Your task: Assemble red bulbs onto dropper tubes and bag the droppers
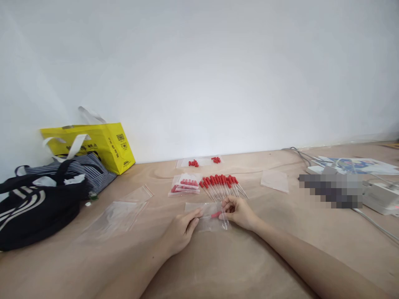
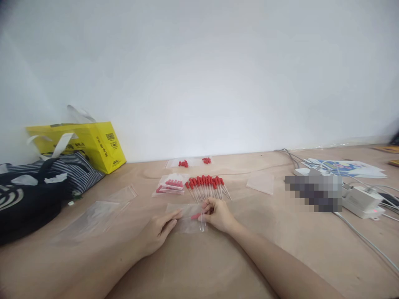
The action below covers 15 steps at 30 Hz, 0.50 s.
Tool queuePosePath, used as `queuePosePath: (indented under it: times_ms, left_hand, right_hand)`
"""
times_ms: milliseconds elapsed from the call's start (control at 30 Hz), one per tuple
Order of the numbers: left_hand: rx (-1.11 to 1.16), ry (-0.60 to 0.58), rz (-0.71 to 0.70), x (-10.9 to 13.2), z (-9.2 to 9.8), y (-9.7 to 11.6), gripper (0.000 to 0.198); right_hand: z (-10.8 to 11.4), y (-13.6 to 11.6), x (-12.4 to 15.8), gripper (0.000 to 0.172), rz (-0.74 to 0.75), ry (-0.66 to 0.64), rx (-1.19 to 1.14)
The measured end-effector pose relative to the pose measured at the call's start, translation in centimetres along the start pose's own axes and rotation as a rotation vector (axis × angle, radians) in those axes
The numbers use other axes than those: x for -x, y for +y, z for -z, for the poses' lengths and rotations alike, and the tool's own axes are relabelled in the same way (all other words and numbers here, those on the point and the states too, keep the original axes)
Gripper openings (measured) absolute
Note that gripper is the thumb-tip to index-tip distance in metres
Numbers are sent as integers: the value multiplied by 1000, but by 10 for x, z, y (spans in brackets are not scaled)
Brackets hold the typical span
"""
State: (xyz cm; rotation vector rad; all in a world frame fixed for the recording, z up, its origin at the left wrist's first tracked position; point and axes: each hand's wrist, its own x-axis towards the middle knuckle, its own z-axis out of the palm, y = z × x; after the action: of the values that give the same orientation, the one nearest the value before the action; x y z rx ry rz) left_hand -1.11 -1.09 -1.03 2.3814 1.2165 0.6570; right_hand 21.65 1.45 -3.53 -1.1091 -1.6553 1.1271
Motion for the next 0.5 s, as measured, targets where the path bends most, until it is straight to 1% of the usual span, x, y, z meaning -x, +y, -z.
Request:
queuePosePath:
  times_ms: [100,133,167,200,267,300,400,500]
  left_hand:
    - [-6,49,-4,0,1,-2,34]
    - [-18,61,-18,0,2,-3,33]
    - [-34,66,-38,-1,4,-3,33]
    - [-52,61,-61,-1,5,-4,33]
    - [-84,20,-96,-2,8,-5,34]
    - [-95,-9,-97,-3,9,-5,35]
    - [-117,-89,-52,-3,10,-5,36]
    - [-125,-118,-20,-1,10,-3,37]
  right_hand:
    - [10,0,-1,31,14,-102,-64]
    - [16,0,-3,29,21,-98,-49]
    - [23,0,-6,27,14,-50,3]
    - [32,0,-10,23,-3,35,85]
    - [49,1,-20,17,-111,284,313]
    - [58,2,-26,15,-151,346,364]
    - [75,9,-42,13,-251,444,450]
    - [80,14,-56,17,-339,484,516]
